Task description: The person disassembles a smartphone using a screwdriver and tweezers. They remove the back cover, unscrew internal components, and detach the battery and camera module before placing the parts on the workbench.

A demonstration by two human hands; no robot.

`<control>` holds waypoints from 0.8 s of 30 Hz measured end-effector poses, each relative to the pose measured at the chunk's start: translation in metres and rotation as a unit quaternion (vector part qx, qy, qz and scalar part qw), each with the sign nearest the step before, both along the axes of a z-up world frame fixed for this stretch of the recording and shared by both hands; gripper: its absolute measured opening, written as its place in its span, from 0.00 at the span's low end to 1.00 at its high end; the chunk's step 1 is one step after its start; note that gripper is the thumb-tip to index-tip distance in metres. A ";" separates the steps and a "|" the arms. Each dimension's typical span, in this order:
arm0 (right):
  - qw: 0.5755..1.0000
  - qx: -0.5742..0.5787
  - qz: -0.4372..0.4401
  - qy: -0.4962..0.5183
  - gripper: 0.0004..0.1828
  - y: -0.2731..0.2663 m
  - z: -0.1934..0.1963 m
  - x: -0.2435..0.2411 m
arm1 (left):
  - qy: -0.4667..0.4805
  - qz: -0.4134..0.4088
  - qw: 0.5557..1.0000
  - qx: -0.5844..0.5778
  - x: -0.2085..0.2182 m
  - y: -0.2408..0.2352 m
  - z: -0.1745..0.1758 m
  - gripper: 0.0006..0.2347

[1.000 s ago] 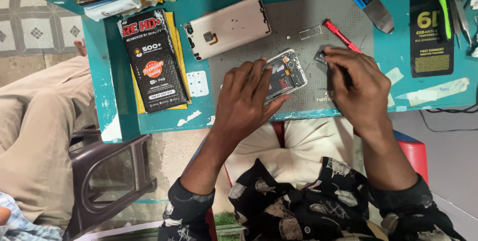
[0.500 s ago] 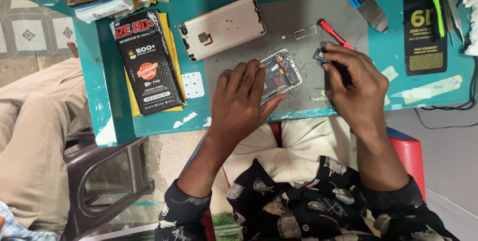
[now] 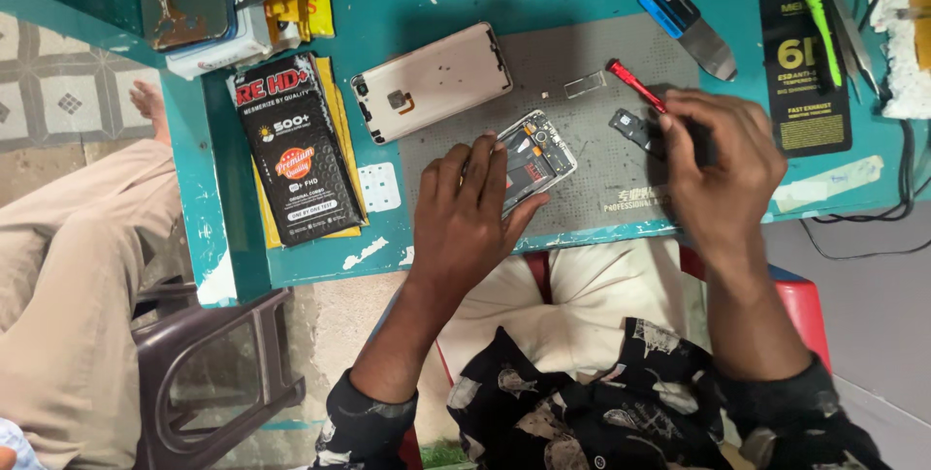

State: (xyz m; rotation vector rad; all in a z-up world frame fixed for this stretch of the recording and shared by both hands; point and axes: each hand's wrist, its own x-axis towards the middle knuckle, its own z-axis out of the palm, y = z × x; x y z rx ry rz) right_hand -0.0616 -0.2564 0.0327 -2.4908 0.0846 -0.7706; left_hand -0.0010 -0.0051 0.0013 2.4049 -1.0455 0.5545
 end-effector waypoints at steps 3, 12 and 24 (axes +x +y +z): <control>0.998 -0.047 0.010 0.049 0.05 -0.019 0.008 0.008 | -0.003 0.001 1.000 -0.003 0.001 -0.001 0.003 0.28; 0.992 -0.027 0.057 0.109 0.08 -0.037 0.001 0.020 | 0.002 0.004 1.000 -0.004 0.000 -0.001 0.001 0.27; 0.996 -0.044 0.008 0.073 0.05 -0.041 -0.013 0.013 | 0.006 -0.001 1.000 0.002 0.002 -0.001 -0.001 0.27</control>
